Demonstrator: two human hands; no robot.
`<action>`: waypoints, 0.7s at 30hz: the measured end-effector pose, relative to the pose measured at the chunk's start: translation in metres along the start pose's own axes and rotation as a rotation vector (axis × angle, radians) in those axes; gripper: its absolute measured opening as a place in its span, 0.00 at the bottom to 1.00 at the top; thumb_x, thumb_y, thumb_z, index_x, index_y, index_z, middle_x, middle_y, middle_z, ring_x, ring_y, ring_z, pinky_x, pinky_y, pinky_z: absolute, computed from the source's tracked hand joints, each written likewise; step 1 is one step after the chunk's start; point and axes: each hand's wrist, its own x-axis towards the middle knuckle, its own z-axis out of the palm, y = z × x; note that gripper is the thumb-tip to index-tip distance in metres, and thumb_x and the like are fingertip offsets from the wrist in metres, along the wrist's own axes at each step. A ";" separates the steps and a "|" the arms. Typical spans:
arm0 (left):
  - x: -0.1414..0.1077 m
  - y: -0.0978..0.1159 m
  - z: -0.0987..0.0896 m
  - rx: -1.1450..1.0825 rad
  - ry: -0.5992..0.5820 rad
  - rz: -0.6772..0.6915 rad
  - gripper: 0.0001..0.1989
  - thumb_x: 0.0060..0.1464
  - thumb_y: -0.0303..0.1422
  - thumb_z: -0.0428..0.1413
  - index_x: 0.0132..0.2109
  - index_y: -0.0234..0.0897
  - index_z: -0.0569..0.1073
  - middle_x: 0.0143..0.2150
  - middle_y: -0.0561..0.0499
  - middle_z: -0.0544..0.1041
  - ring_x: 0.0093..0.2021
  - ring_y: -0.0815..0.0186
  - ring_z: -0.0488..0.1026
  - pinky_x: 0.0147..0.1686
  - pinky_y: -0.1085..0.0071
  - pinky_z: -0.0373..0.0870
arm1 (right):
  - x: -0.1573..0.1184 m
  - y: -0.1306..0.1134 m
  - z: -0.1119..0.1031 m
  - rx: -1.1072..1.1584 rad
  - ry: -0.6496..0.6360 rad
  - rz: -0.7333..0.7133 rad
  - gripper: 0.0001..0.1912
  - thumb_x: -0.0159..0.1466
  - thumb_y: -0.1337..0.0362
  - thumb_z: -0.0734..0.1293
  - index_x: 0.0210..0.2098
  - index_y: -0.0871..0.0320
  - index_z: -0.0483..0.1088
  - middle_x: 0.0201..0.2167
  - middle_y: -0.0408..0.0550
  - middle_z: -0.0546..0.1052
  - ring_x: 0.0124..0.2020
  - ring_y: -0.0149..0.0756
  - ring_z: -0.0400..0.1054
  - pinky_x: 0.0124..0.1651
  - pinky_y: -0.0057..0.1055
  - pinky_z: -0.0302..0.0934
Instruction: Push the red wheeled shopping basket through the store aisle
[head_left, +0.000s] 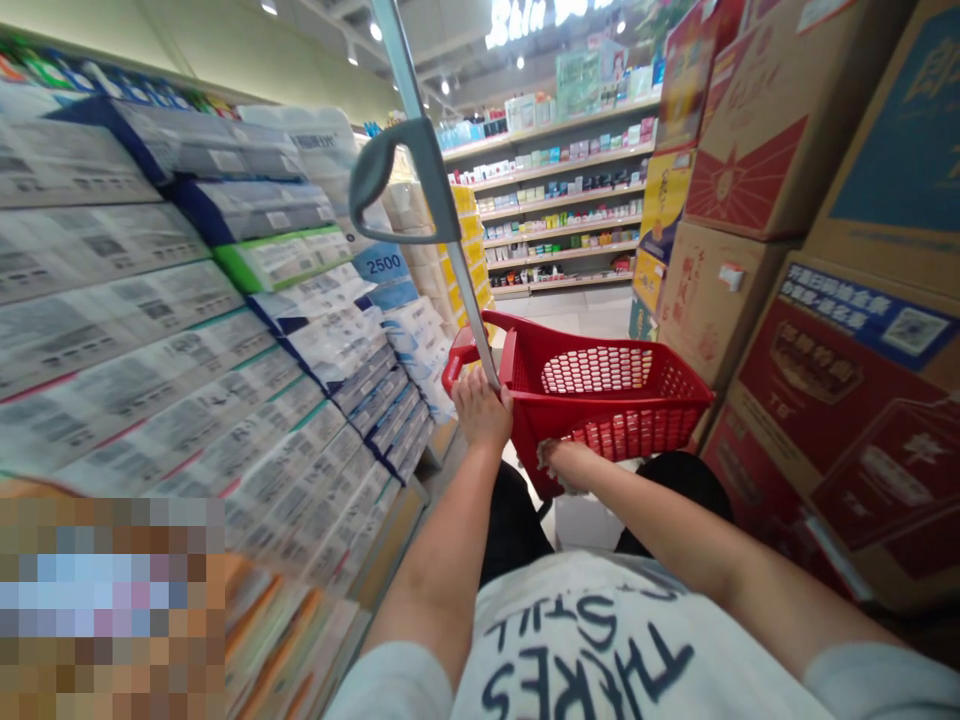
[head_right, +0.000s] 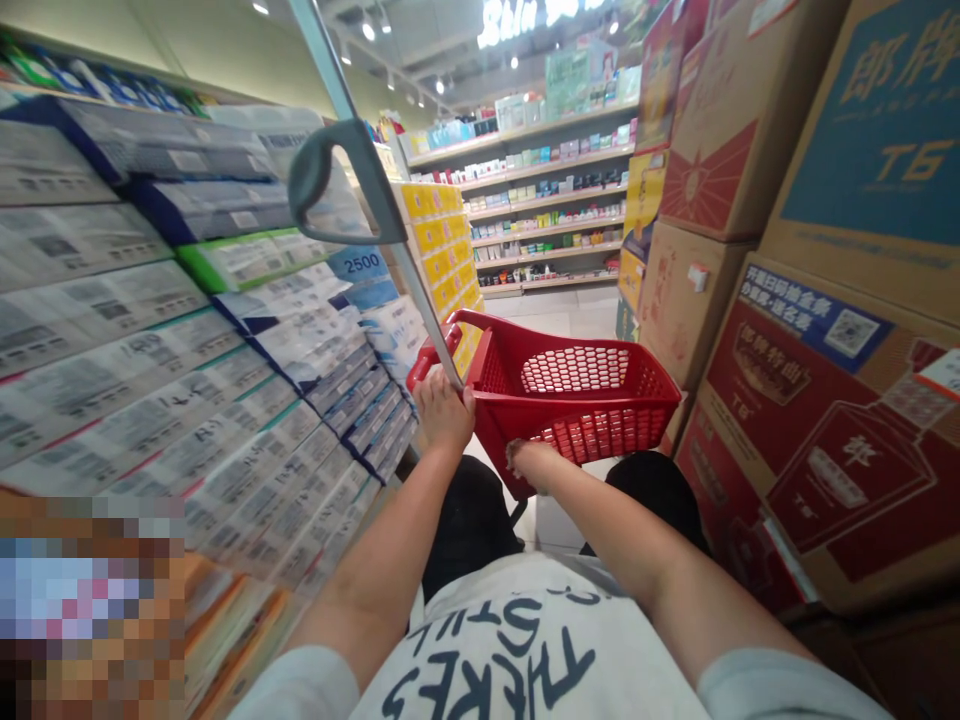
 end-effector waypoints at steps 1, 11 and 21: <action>0.000 0.000 0.000 0.005 0.001 0.001 0.27 0.60 0.37 0.49 0.60 0.23 0.63 0.59 0.31 0.67 0.65 0.46 0.56 0.64 0.46 0.47 | -0.001 0.000 -0.002 -0.012 0.010 -0.002 0.08 0.54 0.74 0.71 0.32 0.56 0.76 0.36 0.50 0.80 0.42 0.39 0.73 0.48 0.32 0.66; 0.001 -0.001 0.004 0.026 0.019 0.013 0.27 0.59 0.37 0.48 0.60 0.22 0.63 0.59 0.31 0.67 0.64 0.46 0.58 0.64 0.47 0.49 | -0.019 0.018 -0.019 -0.228 0.107 -0.011 0.15 0.62 0.73 0.62 0.46 0.62 0.75 0.47 0.55 0.77 0.52 0.42 0.65 0.55 0.36 0.61; 0.002 0.000 0.005 0.021 0.014 0.015 0.28 0.60 0.38 0.48 0.61 0.22 0.63 0.60 0.31 0.67 0.64 0.45 0.57 0.64 0.46 0.48 | -0.032 0.030 -0.035 -0.138 0.231 0.111 0.12 0.59 0.74 0.64 0.40 0.60 0.75 0.44 0.54 0.76 0.49 0.41 0.65 0.54 0.34 0.59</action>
